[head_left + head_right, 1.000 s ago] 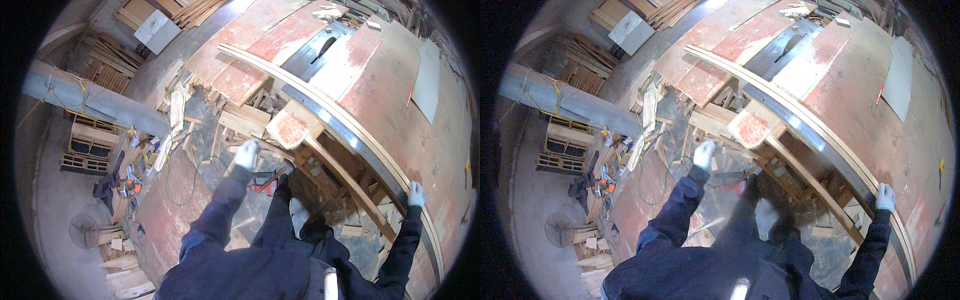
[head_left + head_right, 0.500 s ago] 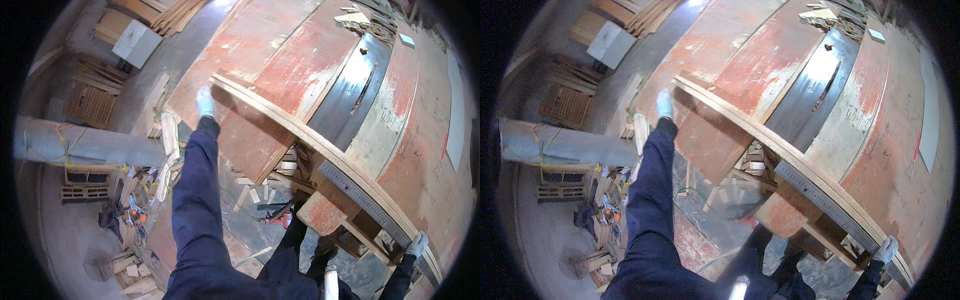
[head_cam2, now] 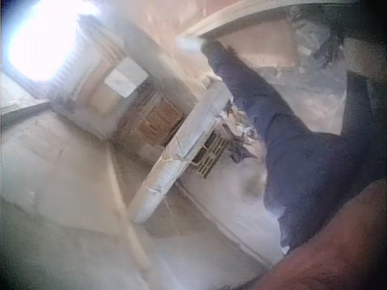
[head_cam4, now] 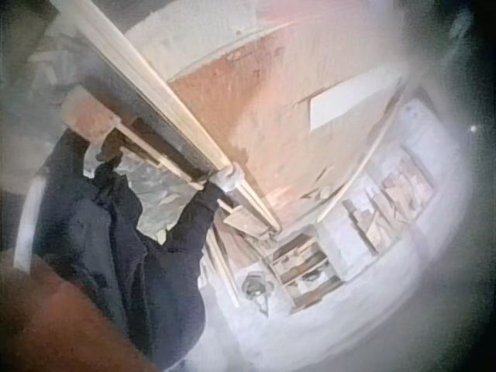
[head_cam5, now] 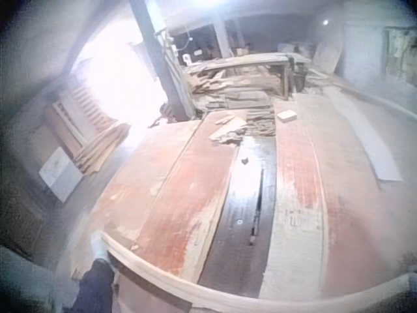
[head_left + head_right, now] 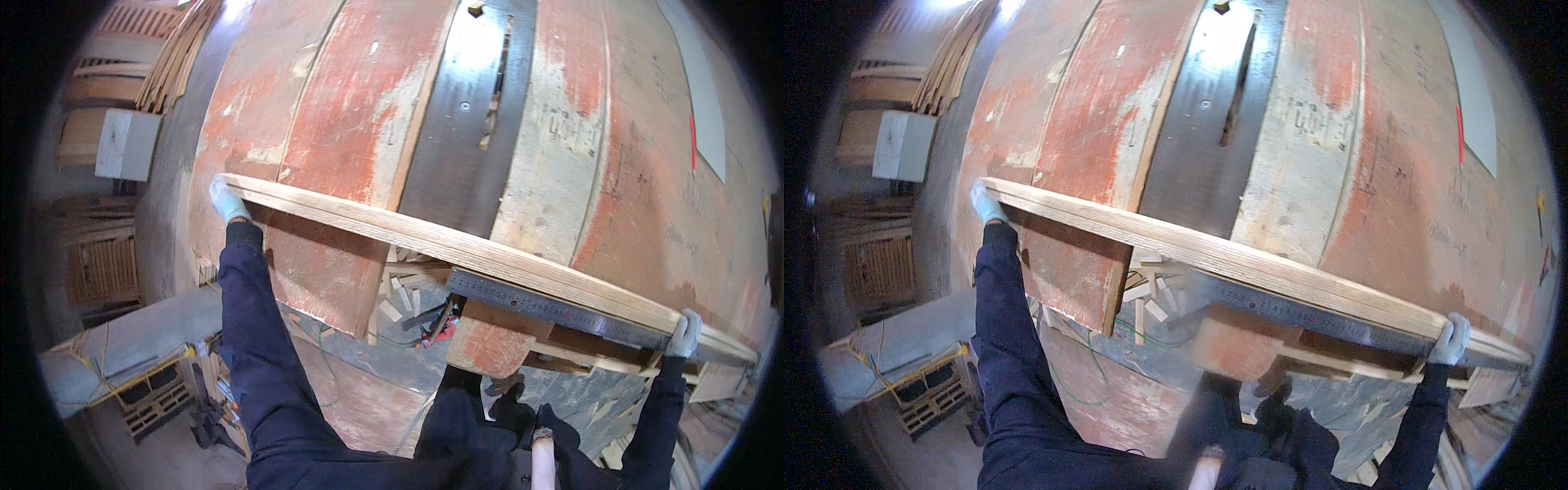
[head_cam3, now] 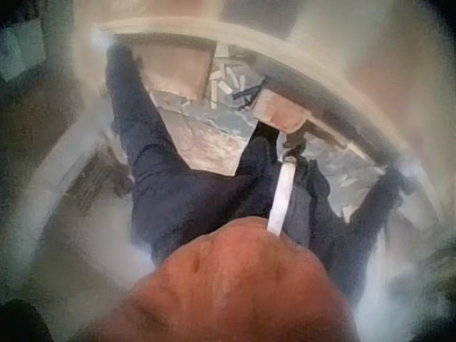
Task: The person measures wooden planks with a ruler, then walks to a pile of wood on the floor. They sit down and sort the planks by size, stacking them into neat piles.
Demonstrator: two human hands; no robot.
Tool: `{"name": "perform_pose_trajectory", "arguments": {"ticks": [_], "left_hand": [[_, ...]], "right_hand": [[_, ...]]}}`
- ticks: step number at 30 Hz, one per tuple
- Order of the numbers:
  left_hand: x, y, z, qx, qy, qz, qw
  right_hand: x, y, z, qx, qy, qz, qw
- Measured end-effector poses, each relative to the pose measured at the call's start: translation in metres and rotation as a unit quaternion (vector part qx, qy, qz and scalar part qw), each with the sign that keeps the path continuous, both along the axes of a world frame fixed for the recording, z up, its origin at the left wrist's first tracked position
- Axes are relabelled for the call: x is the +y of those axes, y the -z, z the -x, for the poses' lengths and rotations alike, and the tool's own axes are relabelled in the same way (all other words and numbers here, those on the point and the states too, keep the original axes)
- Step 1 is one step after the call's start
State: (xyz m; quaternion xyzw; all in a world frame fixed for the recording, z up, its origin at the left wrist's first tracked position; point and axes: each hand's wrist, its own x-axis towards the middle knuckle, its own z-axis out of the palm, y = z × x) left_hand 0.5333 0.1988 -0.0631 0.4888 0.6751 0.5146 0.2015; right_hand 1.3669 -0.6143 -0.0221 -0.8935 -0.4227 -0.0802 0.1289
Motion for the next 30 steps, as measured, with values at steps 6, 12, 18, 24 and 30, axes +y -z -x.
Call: {"name": "perform_pose_trajectory", "arguments": {"ticks": [6, 12, 18, 24, 30], "left_hand": [[-0.01, -0.021, 0.01, 0.041, 0.092, 0.068, 0.993], [-0.212, -0.083, -0.148, 0.281, 0.152, -0.031, 0.947], [-0.466, -0.111, -0.42, 0.236, 0.468, -0.19, 0.83], [-0.549, -0.11, -0.52, 0.315, 0.483, -0.183, 0.796], [-0.54, -0.094, -0.531, 0.309, 0.475, -0.207, 0.797]], "right_hand": [[0.022, -0.015, 0.015, 0.014, 0.002, -0.014, 1.0], [0.027, -0.02, 0.026, 0.015, 0.033, -0.032, 0.999], [0.03, -0.023, 0.027, -0.009, 0.022, -0.045, 0.999], [-0.007, -0.026, 0.022, -0.045, -0.089, -0.014, 0.995], [-0.007, -0.026, 0.012, -0.07, -0.118, -0.035, 0.99]]}}
